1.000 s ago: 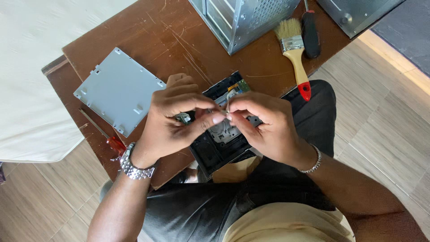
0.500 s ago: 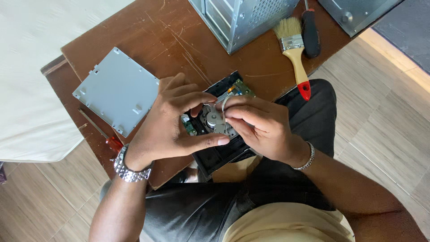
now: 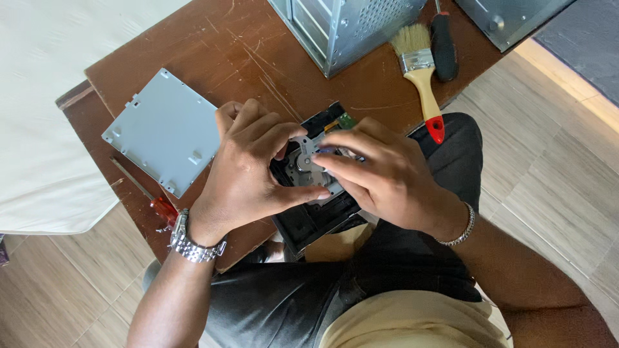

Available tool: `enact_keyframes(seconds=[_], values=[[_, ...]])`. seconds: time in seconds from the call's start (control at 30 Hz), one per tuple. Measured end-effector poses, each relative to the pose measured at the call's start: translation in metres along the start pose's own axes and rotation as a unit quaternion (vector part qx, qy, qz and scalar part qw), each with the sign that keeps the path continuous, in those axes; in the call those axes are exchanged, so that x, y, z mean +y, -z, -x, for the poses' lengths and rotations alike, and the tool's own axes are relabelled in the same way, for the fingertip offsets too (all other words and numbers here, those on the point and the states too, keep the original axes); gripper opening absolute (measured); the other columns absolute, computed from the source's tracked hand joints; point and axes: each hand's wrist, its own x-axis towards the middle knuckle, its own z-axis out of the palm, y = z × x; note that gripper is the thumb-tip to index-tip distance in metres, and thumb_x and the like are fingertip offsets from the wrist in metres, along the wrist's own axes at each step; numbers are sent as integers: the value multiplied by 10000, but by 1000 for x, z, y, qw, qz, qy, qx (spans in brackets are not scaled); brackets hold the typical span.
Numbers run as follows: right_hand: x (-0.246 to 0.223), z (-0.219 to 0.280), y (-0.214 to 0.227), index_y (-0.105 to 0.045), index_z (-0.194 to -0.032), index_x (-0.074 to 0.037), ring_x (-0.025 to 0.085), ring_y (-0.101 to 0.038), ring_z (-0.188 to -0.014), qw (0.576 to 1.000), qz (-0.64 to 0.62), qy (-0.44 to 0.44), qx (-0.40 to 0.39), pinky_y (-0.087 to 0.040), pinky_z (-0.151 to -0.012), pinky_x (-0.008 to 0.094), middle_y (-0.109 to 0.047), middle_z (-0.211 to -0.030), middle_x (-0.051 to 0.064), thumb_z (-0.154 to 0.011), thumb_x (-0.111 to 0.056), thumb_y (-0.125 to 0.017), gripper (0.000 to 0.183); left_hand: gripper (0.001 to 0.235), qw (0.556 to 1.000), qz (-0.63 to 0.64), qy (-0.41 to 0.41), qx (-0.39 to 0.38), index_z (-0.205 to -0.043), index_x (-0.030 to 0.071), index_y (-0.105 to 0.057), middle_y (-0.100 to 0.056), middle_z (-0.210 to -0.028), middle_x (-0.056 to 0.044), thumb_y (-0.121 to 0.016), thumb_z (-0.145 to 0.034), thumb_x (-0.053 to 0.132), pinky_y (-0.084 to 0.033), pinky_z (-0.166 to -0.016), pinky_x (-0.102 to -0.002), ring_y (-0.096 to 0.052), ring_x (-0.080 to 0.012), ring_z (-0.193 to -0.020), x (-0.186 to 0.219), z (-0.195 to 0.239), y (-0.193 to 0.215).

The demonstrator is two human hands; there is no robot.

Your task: The person is repairing an electronic device by hand, manipulating a ribbon cable and a small black component inside the open chassis. They repeatedly connect and disconnect the cable and adjust the component's position within the device.

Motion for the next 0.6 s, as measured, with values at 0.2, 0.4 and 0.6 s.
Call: enact_keyframes(seconds=[0.2,0.4,0.6], values=[[6,8,4,-807,-1221,26,324,-646,-947,999,-32,14,27,-594,-775,427,-771,-1182,194,-1112,-171,-806,225,808,999,-14,22,29,-1227,46,-798,-694,-939,-30,-1051,-779,668,-300,-974,-509,-572,-285,-984,-6,4,-6],[12,8,5,-829,-1132,-22,305,-567,-894,999,-44,3,0,-491,-703,438,-749,-1093,106,-1112,-106,-792,94,832,999,-38,19,13,-1229,34,-796,-789,-1111,-74,-981,-804,724,-298,-1018,-516,-620,-322,-1071,-7,5,-15],[15,5,3,-841,-1013,-35,278,-556,-843,996,-94,-4,5,-469,-661,391,-760,-981,79,-1075,-20,-825,66,833,994,-90,62,1,-1229,37,-810,-800,-1077,-53,-1014,-779,709,-269,-1035,-547,-581,-290,-1096,2,9,-21]])
